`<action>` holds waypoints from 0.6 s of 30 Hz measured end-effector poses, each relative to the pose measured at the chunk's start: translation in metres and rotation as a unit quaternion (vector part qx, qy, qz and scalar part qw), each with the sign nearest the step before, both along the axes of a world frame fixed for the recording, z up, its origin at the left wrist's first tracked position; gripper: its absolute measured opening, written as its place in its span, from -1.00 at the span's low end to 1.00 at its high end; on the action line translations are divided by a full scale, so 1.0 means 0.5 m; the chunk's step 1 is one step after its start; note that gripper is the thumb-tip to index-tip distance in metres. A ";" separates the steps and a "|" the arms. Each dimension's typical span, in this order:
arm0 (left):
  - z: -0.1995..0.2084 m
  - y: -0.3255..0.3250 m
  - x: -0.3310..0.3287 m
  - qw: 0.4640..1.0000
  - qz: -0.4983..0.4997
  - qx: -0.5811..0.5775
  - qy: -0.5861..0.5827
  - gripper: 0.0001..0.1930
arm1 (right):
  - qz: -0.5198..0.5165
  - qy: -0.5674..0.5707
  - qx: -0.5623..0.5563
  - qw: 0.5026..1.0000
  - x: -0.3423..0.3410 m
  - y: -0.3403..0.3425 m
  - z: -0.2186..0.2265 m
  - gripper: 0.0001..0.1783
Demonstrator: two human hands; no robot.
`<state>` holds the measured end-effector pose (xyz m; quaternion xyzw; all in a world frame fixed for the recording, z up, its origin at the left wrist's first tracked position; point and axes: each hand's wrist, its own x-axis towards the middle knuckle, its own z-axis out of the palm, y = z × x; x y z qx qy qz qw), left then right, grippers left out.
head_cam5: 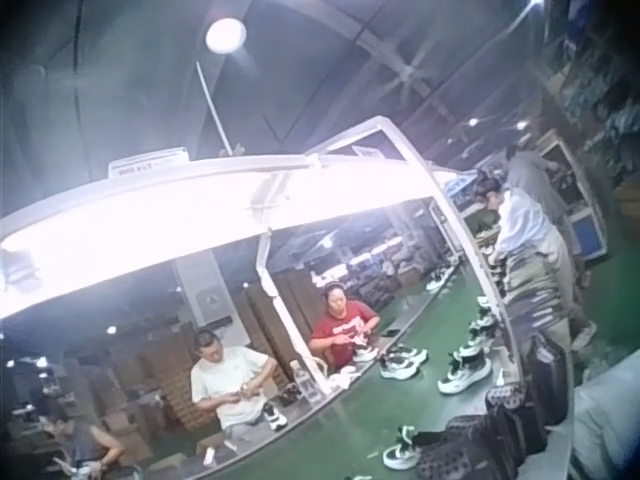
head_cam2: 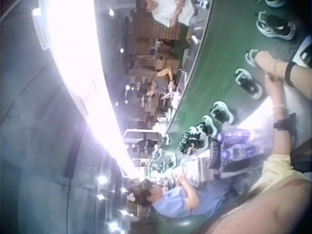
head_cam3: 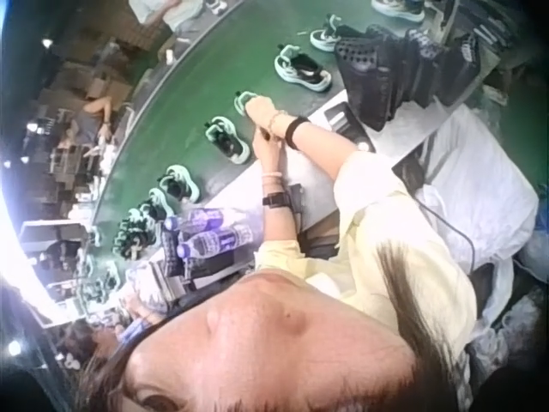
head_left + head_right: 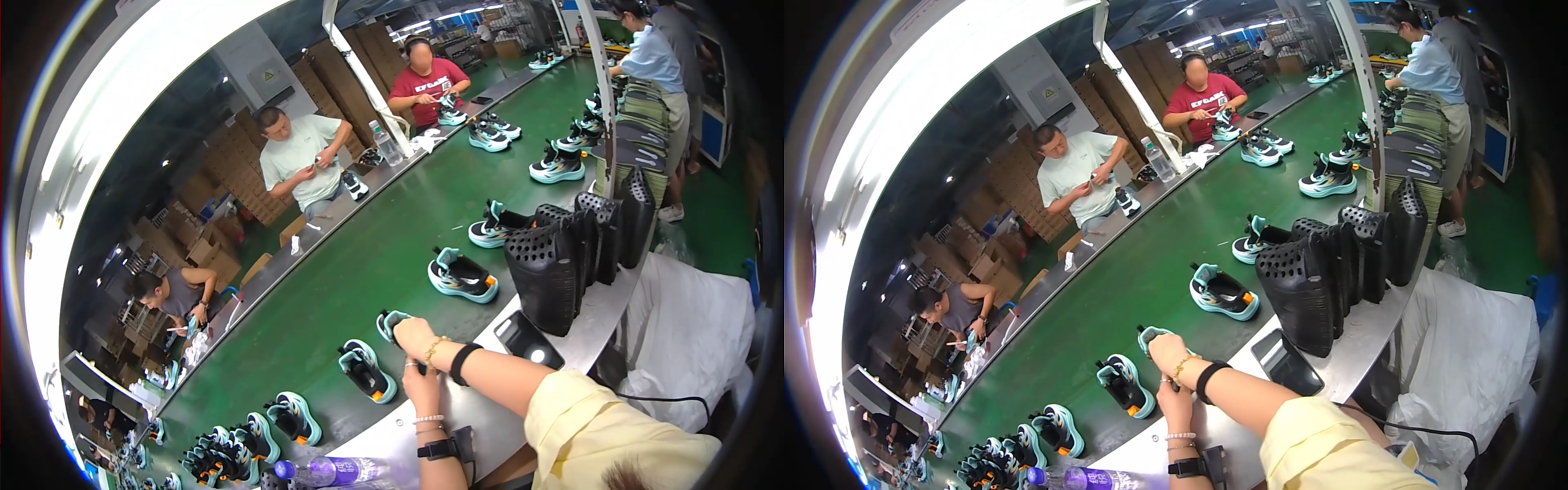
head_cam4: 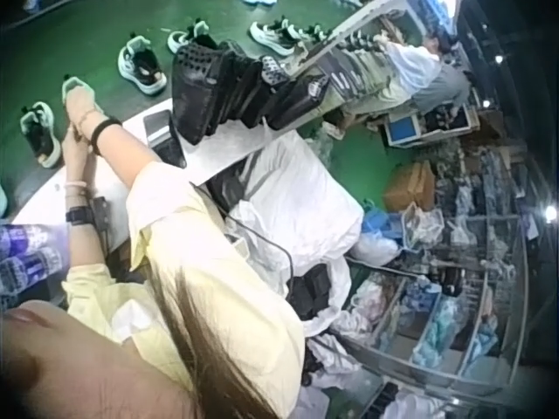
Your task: Insert shoe lasts and prepare shoe uppers on an assembly line.
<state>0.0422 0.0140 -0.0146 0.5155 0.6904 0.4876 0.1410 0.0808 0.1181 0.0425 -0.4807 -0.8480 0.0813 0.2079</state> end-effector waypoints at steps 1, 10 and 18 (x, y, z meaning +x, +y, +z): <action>0.002 -0.001 0.000 0.999 0.020 -0.025 0.008 -0.64 | 0.008 -0.001 -0.008 1.000 -0.004 0.003 0.001 -0.90; -0.016 -0.005 -0.005 0.999 0.024 -0.020 0.023 -0.68 | 0.039 0.053 0.046 0.997 0.022 -0.033 0.043 -0.92; -0.037 0.028 -0.047 0.991 -0.004 0.031 -0.133 -0.68 | 0.078 0.127 0.020 0.989 0.014 -0.045 0.087 -0.90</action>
